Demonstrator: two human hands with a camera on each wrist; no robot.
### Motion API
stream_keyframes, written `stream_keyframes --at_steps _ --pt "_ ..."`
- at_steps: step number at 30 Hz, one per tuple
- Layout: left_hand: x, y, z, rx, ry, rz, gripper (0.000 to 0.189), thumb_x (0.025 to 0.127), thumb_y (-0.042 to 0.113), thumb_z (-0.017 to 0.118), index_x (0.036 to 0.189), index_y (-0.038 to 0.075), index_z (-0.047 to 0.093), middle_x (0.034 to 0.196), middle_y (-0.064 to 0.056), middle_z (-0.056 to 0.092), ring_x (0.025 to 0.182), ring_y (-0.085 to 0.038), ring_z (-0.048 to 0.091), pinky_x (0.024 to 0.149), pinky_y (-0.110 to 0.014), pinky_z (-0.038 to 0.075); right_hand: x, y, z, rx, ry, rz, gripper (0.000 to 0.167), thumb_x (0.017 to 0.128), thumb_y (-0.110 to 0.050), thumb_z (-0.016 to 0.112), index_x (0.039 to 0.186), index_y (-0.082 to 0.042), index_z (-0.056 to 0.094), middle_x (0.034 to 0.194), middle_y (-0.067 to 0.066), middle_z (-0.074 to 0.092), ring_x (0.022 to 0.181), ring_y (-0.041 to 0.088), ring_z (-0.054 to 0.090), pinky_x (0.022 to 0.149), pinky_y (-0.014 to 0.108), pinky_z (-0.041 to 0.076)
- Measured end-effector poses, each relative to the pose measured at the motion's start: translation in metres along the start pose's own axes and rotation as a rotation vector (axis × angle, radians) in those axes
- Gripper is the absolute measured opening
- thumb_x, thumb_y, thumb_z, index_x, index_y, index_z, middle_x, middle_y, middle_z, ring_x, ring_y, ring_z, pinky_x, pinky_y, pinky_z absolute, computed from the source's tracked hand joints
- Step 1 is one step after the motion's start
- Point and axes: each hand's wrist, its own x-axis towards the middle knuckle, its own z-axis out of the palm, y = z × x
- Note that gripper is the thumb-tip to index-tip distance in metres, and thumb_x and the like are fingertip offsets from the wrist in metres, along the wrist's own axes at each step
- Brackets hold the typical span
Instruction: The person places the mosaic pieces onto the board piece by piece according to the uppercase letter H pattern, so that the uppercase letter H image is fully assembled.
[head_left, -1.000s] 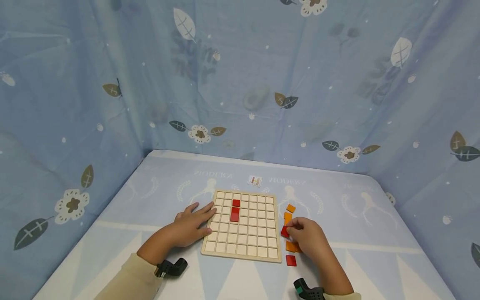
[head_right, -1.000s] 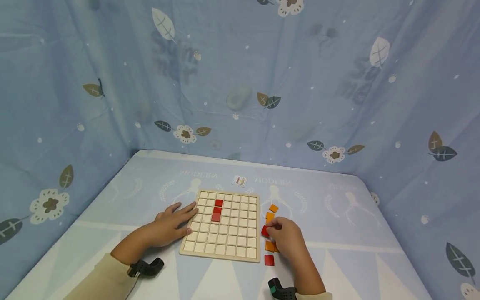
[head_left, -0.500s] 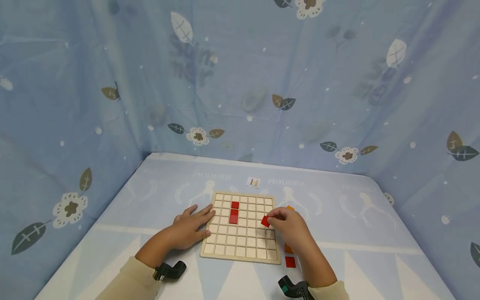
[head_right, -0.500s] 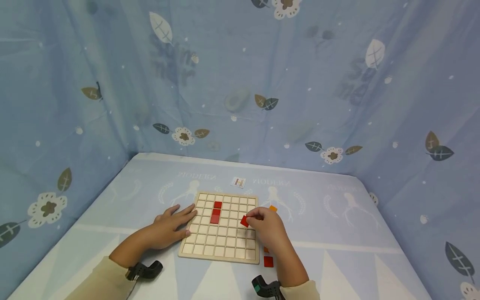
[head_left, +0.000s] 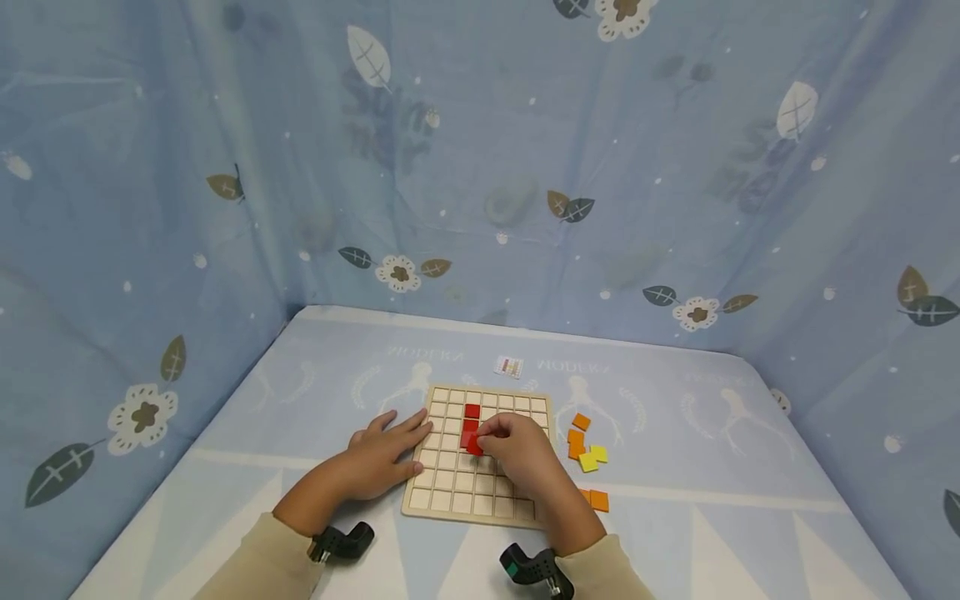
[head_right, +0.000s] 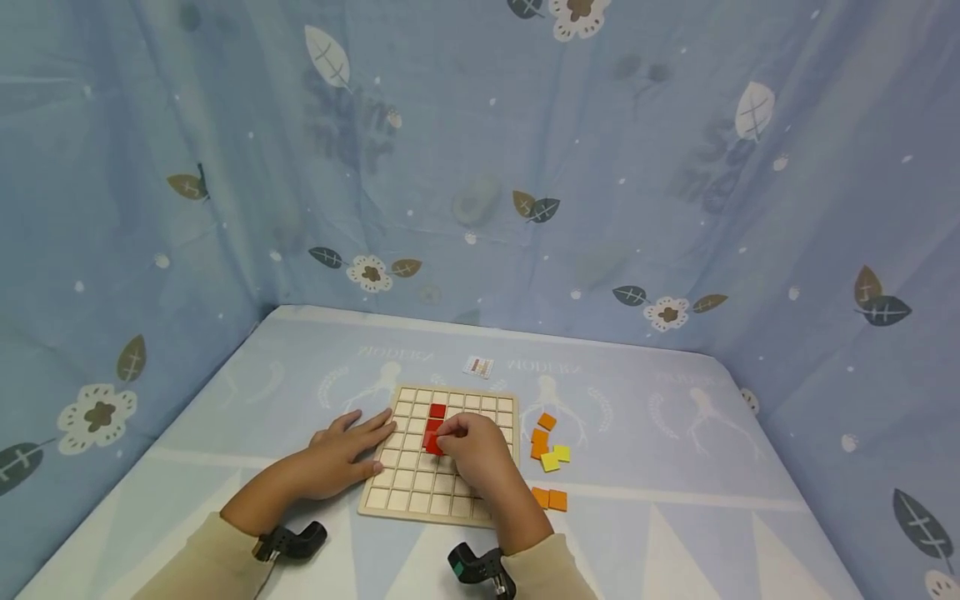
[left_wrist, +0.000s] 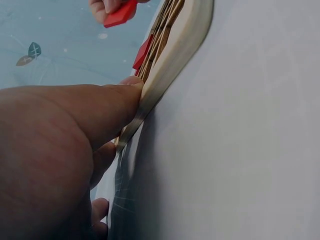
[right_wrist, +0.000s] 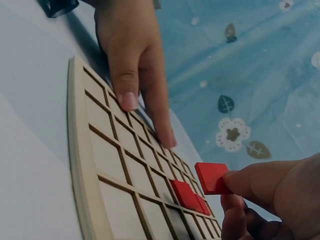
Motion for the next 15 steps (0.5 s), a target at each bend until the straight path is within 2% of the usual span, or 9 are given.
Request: stream_keyframes --at_steps 5,15 --pt "-0.001 -0.001 -0.002 -0.001 0.001 0.006 0.069 0.104 0.048 0.063 0.165 0.033 0.034 0.175 0.013 0.016 0.162 -0.040 0.006 0.118 -0.071 0.018 0.004 -0.001 0.012 -0.030 -0.007 -0.001 0.007 0.100 -0.022 0.072 0.099 -0.015 0.073 0.090 0.000 0.069 0.073 0.022 0.059 0.066 0.035 0.048" --pt "-0.003 0.000 -0.004 -0.016 -0.001 0.017 0.069 0.104 0.048 0.063 0.165 0.032 0.035 0.176 0.012 0.017 0.162 -0.041 0.006 0.118 -0.072 0.018 0.005 0.005 0.022 -0.077 0.003 0.004 0.007 0.100 -0.017 0.072 0.094 -0.020 0.073 0.084 -0.001 0.069 0.076 0.020 0.061 0.069 0.035 0.049"
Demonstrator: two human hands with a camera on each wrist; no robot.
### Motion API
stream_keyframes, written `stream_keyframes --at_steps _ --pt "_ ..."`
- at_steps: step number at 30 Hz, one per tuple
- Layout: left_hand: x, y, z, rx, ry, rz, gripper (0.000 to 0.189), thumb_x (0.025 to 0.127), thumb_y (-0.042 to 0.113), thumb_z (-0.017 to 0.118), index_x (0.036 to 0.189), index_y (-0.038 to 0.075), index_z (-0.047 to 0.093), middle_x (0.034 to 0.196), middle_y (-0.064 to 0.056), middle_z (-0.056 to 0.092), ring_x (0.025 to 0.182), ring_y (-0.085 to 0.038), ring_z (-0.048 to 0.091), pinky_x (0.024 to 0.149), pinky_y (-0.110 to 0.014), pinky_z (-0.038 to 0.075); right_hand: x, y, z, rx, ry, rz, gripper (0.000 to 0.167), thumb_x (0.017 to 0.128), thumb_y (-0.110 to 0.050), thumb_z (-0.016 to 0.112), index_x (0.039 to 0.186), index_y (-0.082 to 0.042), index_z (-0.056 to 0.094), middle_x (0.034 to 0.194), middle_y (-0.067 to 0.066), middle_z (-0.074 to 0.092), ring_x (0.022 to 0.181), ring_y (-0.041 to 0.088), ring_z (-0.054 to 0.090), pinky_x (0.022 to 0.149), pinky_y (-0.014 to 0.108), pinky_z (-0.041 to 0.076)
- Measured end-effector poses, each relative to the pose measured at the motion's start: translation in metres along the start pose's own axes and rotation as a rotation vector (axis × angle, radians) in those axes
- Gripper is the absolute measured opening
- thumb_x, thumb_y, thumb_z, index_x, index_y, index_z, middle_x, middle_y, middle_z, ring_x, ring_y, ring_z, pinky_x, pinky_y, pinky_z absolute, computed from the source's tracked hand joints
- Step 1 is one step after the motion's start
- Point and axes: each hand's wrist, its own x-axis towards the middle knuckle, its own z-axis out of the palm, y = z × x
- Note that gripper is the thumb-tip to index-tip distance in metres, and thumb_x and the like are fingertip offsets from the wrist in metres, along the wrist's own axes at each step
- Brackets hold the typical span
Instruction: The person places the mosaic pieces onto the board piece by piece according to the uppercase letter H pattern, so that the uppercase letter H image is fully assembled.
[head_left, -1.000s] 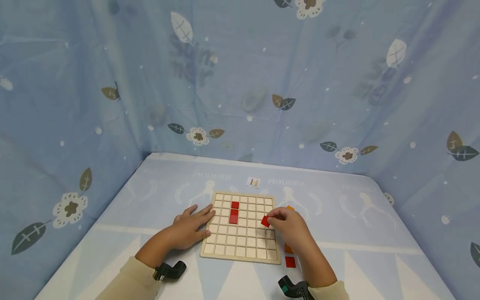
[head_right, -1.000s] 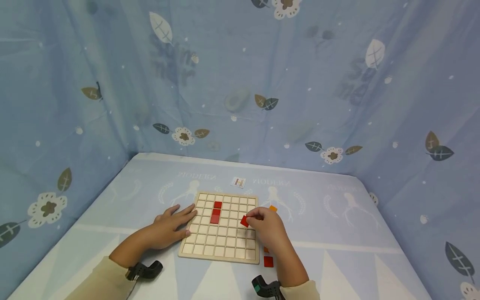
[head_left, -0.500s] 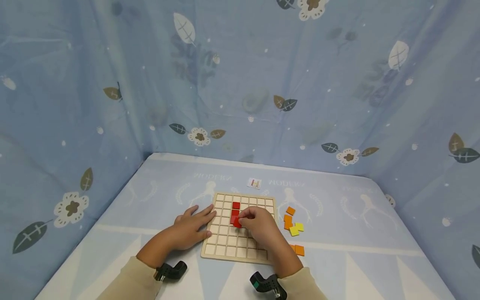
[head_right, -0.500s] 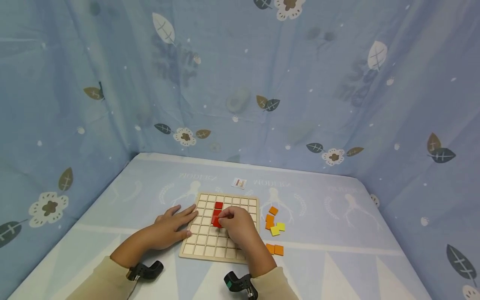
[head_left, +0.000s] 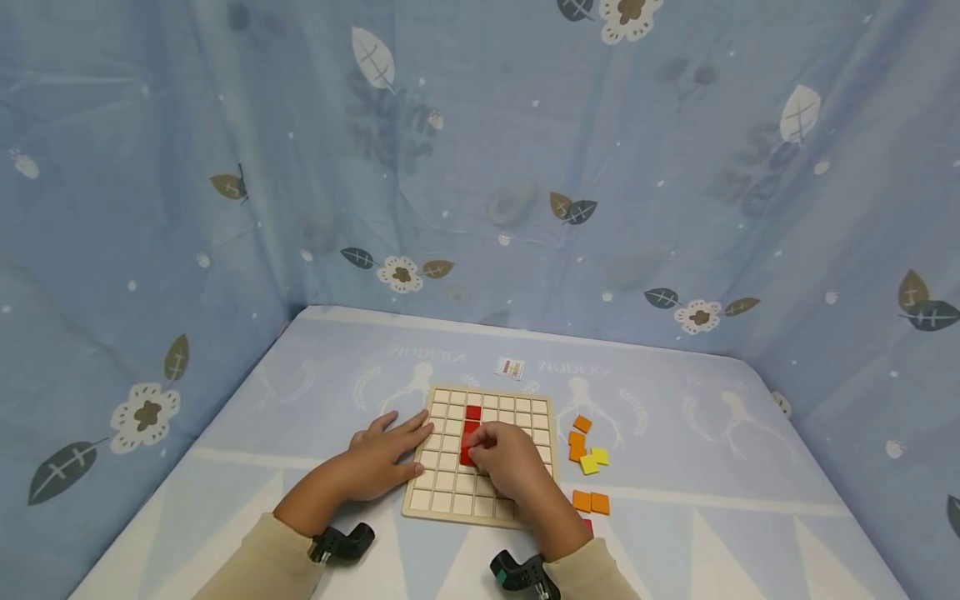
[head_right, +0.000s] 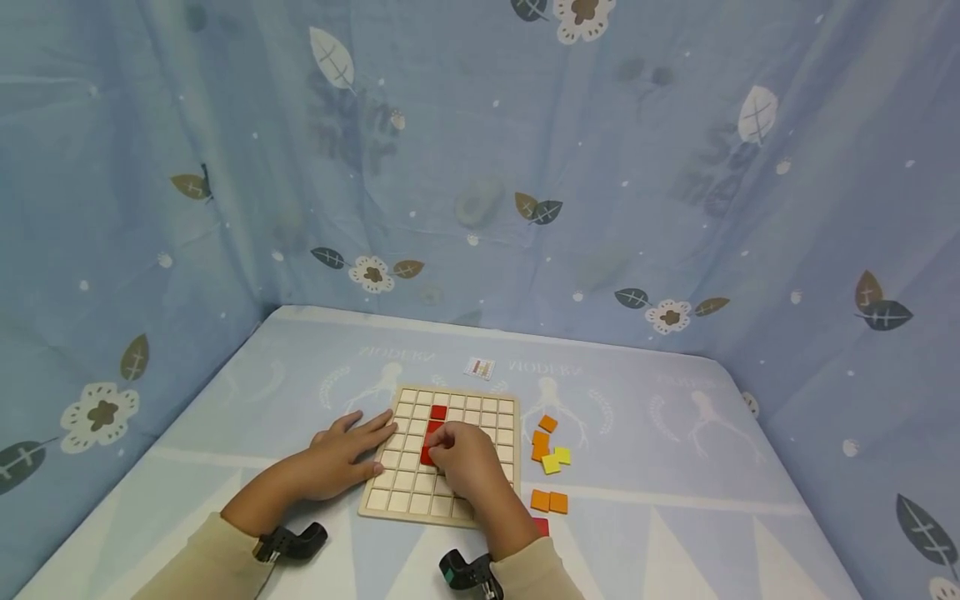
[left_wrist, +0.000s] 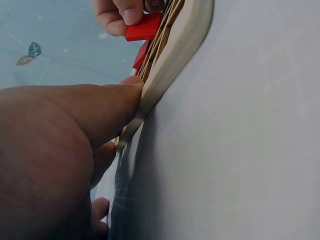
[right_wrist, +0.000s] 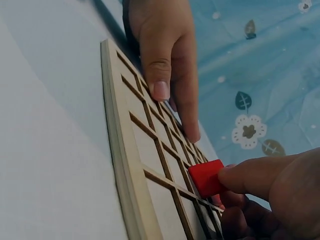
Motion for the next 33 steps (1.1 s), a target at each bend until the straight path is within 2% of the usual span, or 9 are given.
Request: stream_keyframes --at_steps 7,14,20,23,27,33 --pt "-0.0011 0.0011 -0.0004 0.007 -0.006 -0.006 0.070 0.103 0.047 0.064 0.165 0.032 0.035 0.176 0.011 0.017 0.162 -0.041 0.006 0.117 -0.074 0.017 0.0000 0.0023 0.0013 -0.063 0.006 -0.029 0.005 0.098 -0.019 0.075 0.093 -0.018 0.074 0.087 -0.003 0.068 0.080 0.018 0.059 0.072 0.035 0.049" --pt "0.0011 0.0004 0.0006 0.013 -0.003 -0.009 0.069 0.104 0.047 0.063 0.165 0.033 0.034 0.175 0.012 0.017 0.162 -0.040 0.006 0.118 -0.071 0.019 -0.0008 0.0021 0.0019 -0.117 -0.003 -0.068 0.009 0.095 -0.012 0.078 0.093 -0.019 0.074 0.087 -0.005 0.067 0.081 0.016 0.060 0.076 0.035 0.052" --pt "-0.0012 0.0012 -0.0013 -0.001 -0.010 -0.011 0.069 0.104 0.045 0.064 0.165 0.031 0.035 0.176 0.011 0.017 0.162 -0.041 0.005 0.118 -0.073 0.017 -0.0001 0.0033 0.0023 -0.134 -0.004 -0.090 0.006 0.095 -0.016 0.078 0.096 -0.020 0.074 0.087 -0.005 0.065 0.080 0.015 0.059 0.074 0.033 0.051" --pt "-0.0026 0.0017 -0.0023 0.002 -0.008 -0.014 0.069 0.104 0.045 0.064 0.165 0.031 0.035 0.176 0.011 0.017 0.162 -0.041 0.006 0.118 -0.073 0.016 0.0004 0.0048 0.0013 -0.130 0.019 -0.086 0.008 0.098 -0.018 0.075 0.105 -0.021 0.076 0.086 -0.004 0.064 0.075 0.016 0.058 0.068 0.032 0.049" --pt "-0.0027 0.0020 -0.0019 -0.002 0.001 -0.002 0.068 0.104 0.045 0.064 0.165 0.030 0.036 0.176 0.011 0.018 0.162 -0.042 0.006 0.117 -0.074 0.016 -0.0001 0.0064 -0.0009 -0.152 0.044 -0.071 0.023 0.100 -0.018 0.069 0.121 -0.021 0.077 0.091 -0.002 0.066 0.072 0.017 0.056 0.063 0.032 0.046" --pt "-0.0004 0.0014 -0.0001 0.006 0.002 0.000 0.068 0.104 0.046 0.063 0.165 0.031 0.035 0.175 0.012 0.017 0.162 -0.041 0.006 0.118 -0.072 0.017 -0.0012 0.0070 -0.0024 -0.208 0.040 -0.082 0.027 0.101 -0.018 0.066 0.125 -0.020 0.078 0.102 -0.003 0.068 0.077 0.017 0.056 0.068 0.034 0.046"
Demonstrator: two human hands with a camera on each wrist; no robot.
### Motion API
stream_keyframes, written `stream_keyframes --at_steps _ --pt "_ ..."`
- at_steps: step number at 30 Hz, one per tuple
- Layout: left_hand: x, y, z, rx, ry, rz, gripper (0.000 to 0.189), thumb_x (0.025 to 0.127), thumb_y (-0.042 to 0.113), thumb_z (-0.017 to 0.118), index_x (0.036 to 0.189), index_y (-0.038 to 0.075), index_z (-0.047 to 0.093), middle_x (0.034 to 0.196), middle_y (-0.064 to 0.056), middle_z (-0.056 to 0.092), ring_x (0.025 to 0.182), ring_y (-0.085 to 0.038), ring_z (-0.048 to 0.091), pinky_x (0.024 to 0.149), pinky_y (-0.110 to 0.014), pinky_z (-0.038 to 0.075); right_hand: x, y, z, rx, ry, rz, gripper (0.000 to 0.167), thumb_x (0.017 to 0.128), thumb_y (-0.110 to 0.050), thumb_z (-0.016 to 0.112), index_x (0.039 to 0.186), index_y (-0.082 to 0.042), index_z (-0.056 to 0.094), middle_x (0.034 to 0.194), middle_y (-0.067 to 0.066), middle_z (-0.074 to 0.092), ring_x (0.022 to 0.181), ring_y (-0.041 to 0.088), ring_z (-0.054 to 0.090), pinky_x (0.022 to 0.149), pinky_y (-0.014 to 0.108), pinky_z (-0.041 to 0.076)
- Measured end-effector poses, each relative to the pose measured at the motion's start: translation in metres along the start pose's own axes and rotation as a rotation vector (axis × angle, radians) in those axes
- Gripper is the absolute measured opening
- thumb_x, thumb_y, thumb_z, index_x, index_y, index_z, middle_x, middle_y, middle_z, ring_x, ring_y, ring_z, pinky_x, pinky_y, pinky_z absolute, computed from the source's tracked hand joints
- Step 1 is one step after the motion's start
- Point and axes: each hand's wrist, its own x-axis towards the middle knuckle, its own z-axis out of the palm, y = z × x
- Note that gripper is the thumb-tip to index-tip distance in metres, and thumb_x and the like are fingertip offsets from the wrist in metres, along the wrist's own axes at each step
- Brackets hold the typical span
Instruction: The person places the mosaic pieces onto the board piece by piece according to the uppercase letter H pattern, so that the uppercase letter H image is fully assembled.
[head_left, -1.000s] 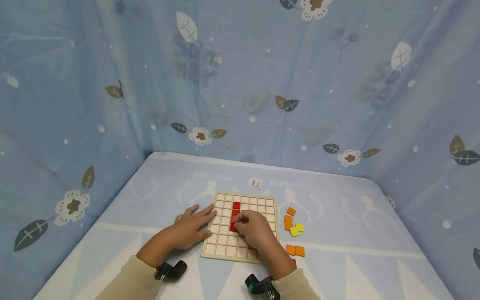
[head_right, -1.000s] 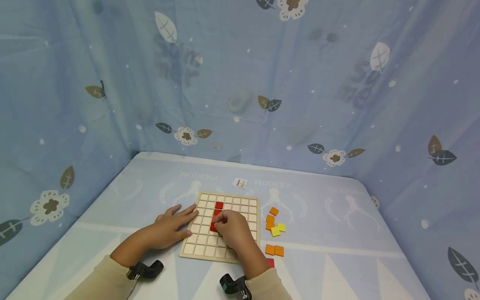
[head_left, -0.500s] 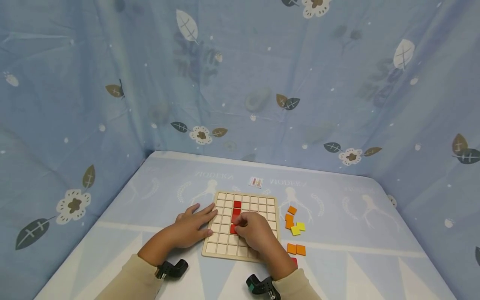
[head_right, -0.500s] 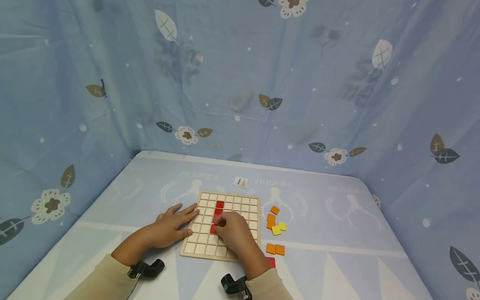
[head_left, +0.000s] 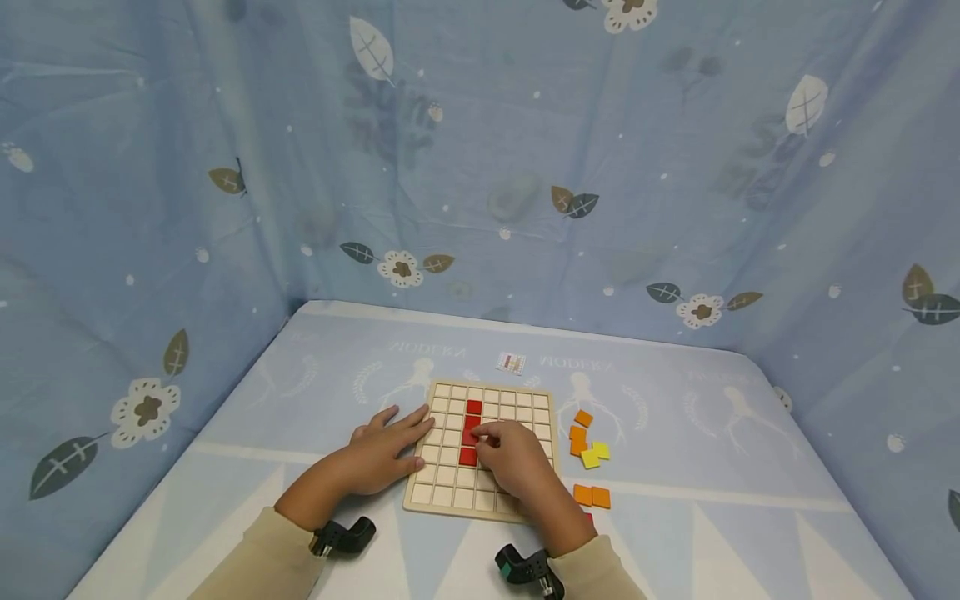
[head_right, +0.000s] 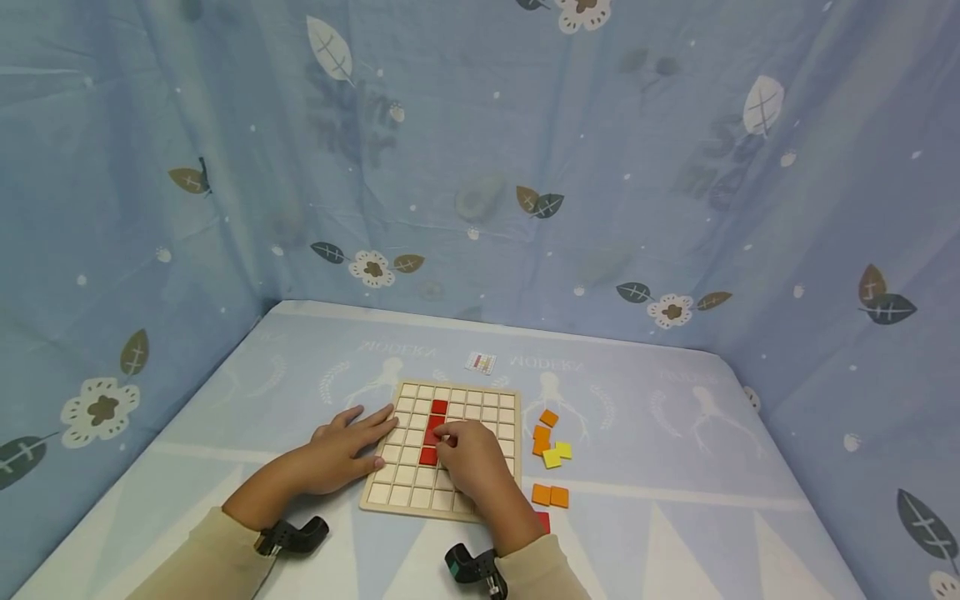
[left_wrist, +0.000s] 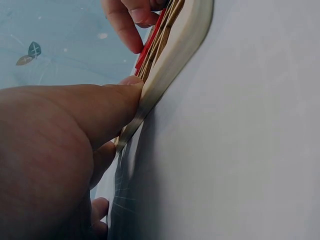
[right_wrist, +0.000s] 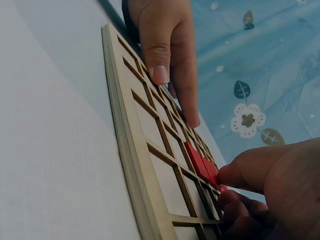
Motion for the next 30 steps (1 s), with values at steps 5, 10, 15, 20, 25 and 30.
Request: stream_keyframes --at_steps 5,10,15,20,25,30 --pt "0.000 0.002 -0.001 0.004 -0.007 -0.011 0.069 0.104 0.046 0.064 0.165 0.031 0.036 0.175 0.011 0.018 0.162 -0.041 0.006 0.118 -0.071 0.017 -0.001 -0.001 0.001 -0.001 0.008 0.009 0.023 0.101 -0.019 0.068 0.119 -0.021 0.081 0.115 0.001 0.071 0.098 0.020 0.062 0.081 0.039 0.051" --pt "0.000 0.004 -0.002 0.003 -0.011 -0.015 0.069 0.104 0.045 0.064 0.165 0.030 0.036 0.175 0.010 0.018 0.162 -0.042 0.006 0.118 -0.072 0.017 -0.002 -0.001 0.000 -0.002 0.007 0.011 0.021 0.101 -0.019 0.067 0.116 -0.021 0.082 0.122 0.004 0.071 0.103 0.022 0.062 0.084 0.042 0.052" --pt "0.000 0.001 -0.001 0.008 -0.007 0.000 0.069 0.104 0.046 0.063 0.165 0.031 0.035 0.176 0.010 0.017 0.162 -0.042 0.006 0.117 -0.073 0.017 -0.002 -0.001 0.000 0.011 0.001 -0.008 0.024 0.101 -0.018 0.068 0.121 -0.019 0.079 0.099 -0.002 0.069 0.080 0.018 0.058 0.069 0.034 0.048" --pt "0.001 0.000 -0.001 0.012 -0.008 0.000 0.069 0.104 0.046 0.063 0.165 0.031 0.035 0.176 0.011 0.017 0.162 -0.041 0.006 0.117 -0.073 0.017 -0.001 0.002 -0.006 0.074 -0.003 -0.014 0.026 0.102 -0.021 0.068 0.127 -0.018 0.073 0.094 -0.004 0.064 0.077 0.016 0.059 0.065 0.031 0.050" --pt "0.001 0.000 -0.002 0.004 -0.010 0.004 0.069 0.104 0.045 0.063 0.166 0.030 0.034 0.176 0.010 0.016 0.162 -0.042 0.005 0.117 -0.073 0.016 -0.003 0.004 -0.024 0.075 0.008 -0.043 0.024 0.102 -0.022 0.069 0.125 -0.016 0.073 0.098 -0.004 0.064 0.084 0.016 0.060 0.070 0.032 0.051" --pt "-0.001 -0.001 0.002 -0.011 -0.017 0.002 0.070 0.104 0.046 0.063 0.166 0.031 0.033 0.176 0.011 0.015 0.162 -0.041 0.004 0.118 -0.073 0.015 -0.013 0.012 -0.048 0.039 0.033 -0.017 0.023 0.100 -0.022 0.071 0.123 -0.017 0.074 0.101 -0.005 0.066 0.088 0.016 0.060 0.070 0.033 0.052"
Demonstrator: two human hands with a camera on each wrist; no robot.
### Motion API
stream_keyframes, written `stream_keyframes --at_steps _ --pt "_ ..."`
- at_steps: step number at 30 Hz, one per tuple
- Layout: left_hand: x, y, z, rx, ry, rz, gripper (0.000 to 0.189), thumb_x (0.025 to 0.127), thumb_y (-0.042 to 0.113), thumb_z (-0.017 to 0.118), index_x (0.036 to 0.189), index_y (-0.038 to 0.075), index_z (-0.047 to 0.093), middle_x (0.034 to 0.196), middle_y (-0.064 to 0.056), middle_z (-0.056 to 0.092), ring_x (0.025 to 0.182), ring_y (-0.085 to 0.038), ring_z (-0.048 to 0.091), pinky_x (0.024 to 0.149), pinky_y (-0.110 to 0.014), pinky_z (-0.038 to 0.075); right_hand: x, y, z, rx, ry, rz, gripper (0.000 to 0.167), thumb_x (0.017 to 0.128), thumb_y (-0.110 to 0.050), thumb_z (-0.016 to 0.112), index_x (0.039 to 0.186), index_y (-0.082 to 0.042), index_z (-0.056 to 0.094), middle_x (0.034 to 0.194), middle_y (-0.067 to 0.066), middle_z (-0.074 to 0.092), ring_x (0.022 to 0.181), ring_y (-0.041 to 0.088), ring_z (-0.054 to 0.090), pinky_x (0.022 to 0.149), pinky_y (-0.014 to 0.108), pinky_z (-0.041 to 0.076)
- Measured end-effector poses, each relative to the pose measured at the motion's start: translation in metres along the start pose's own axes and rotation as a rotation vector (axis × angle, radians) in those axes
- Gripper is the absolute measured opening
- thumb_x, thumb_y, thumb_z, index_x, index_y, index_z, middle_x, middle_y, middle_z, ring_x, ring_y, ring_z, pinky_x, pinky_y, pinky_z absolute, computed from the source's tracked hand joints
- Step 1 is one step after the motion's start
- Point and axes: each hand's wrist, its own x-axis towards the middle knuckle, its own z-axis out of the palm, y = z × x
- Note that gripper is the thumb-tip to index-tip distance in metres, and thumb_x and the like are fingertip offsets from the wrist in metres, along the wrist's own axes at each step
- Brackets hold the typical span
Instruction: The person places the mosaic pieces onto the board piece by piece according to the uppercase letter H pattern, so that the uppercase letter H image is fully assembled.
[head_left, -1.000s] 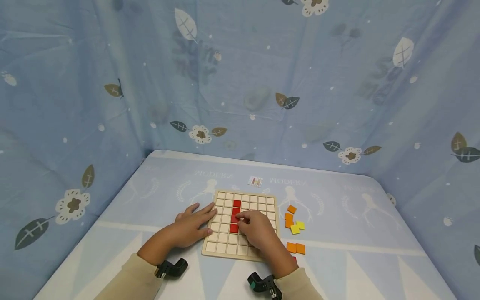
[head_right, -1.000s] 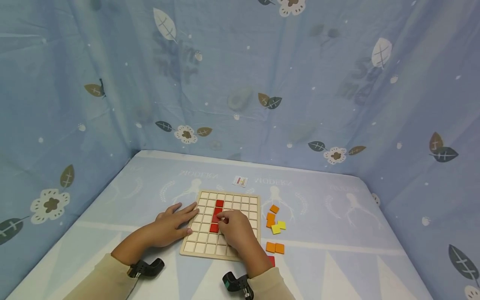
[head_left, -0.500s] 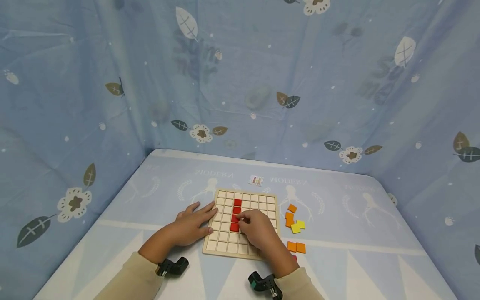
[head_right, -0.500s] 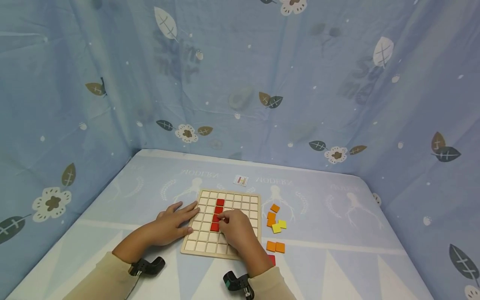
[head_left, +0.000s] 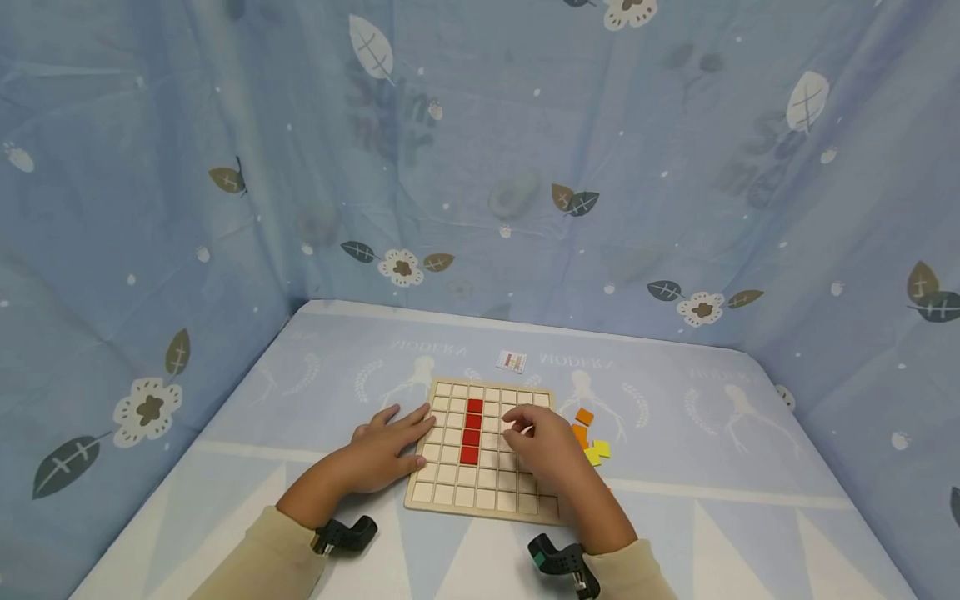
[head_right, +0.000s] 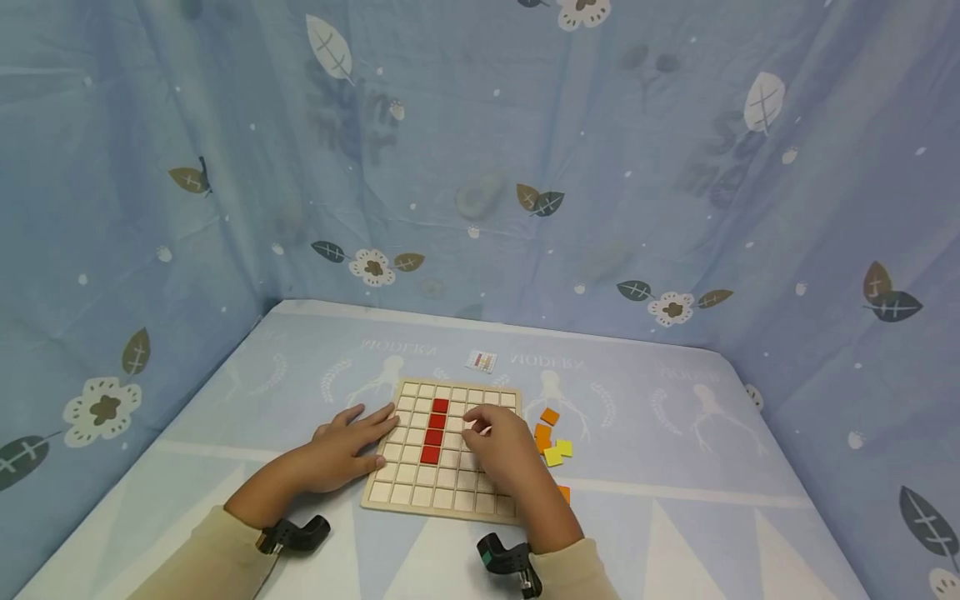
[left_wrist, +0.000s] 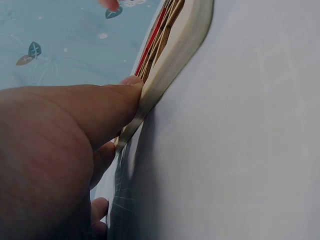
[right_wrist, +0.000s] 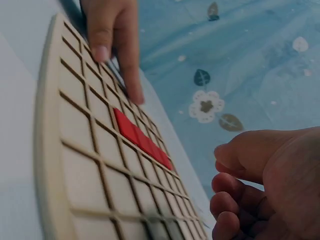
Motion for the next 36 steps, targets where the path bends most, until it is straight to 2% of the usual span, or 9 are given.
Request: stream_keyframes --at_steps 7,11,15,18,21,24,30,36 --pt "0.001 0.000 -0.001 -0.008 0.001 -0.011 0.070 0.104 0.046 0.064 0.166 0.033 0.033 0.176 0.013 0.015 0.163 -0.039 0.004 0.118 -0.072 0.015 -0.019 0.021 -0.047 -0.016 -0.056 0.076 0.023 0.099 -0.018 0.074 0.122 -0.016 0.074 0.105 -0.003 0.068 0.091 0.016 0.061 0.072 0.034 0.053" --pt "0.001 0.000 -0.001 -0.015 0.006 -0.015 0.071 0.103 0.045 0.065 0.165 0.033 0.034 0.176 0.012 0.016 0.163 -0.039 0.004 0.118 -0.073 0.015 -0.030 0.033 -0.067 -0.053 -0.085 0.120 0.016 0.097 -0.012 0.074 0.113 -0.015 0.074 0.103 -0.002 0.068 0.091 0.017 0.061 0.074 0.033 0.055" --pt "0.001 -0.002 -0.001 -0.002 0.006 -0.010 0.071 0.104 0.046 0.064 0.166 0.033 0.032 0.176 0.013 0.014 0.163 -0.039 0.004 0.118 -0.072 0.015 -0.039 0.043 -0.078 -0.093 -0.130 0.161 0.010 0.095 -0.012 0.076 0.103 -0.016 0.072 0.097 -0.002 0.067 0.088 0.018 0.060 0.073 0.034 0.054" --pt "0.002 -0.003 0.000 0.004 0.002 -0.008 0.071 0.104 0.047 0.062 0.166 0.034 0.031 0.176 0.014 0.013 0.163 -0.038 0.002 0.119 -0.072 0.014 -0.048 0.049 -0.082 -0.103 -0.203 0.162 0.010 0.092 -0.013 0.078 0.098 -0.016 0.071 0.093 -0.001 0.066 0.084 0.019 0.059 0.070 0.035 0.050" --pt "0.002 -0.003 0.000 -0.003 0.004 -0.001 0.071 0.104 0.047 0.063 0.166 0.034 0.032 0.176 0.013 0.014 0.163 -0.039 0.003 0.118 -0.074 0.014 -0.056 0.052 -0.084 -0.102 -0.289 0.130 0.011 0.090 -0.012 0.079 0.096 -0.015 0.071 0.090 -0.001 0.066 0.083 0.019 0.059 0.069 0.034 0.049" --pt "0.003 -0.003 -0.001 -0.004 0.007 0.003 0.070 0.104 0.047 0.063 0.166 0.033 0.032 0.176 0.012 0.015 0.162 -0.040 0.004 0.117 -0.075 0.014 -0.061 0.052 -0.084 -0.112 -0.336 0.092 0.012 0.088 -0.008 0.078 0.094 -0.015 0.071 0.086 -0.002 0.066 0.082 0.019 0.059 0.067 0.030 0.048" --pt "0.004 -0.001 -0.002 -0.005 0.008 0.006 0.071 0.103 0.048 0.063 0.166 0.033 0.033 0.176 0.012 0.015 0.162 -0.040 0.004 0.118 -0.075 0.014 -0.069 0.049 -0.076 -0.234 -0.310 0.076 0.022 0.080 -0.008 0.085 0.087 -0.019 0.068 0.078 -0.004 0.062 0.076 0.016 0.056 0.066 0.028 0.043" --pt "0.001 0.000 -0.001 -0.002 0.006 -0.010 0.071 0.103 0.047 0.064 0.165 0.033 0.034 0.176 0.012 0.016 0.162 -0.040 0.005 0.118 -0.074 0.015 -0.072 0.041 -0.065 -0.429 -0.305 0.208 0.028 0.075 -0.015 0.090 0.086 -0.024 0.066 0.078 -0.001 0.058 0.076 0.018 0.053 0.066 0.035 0.040"
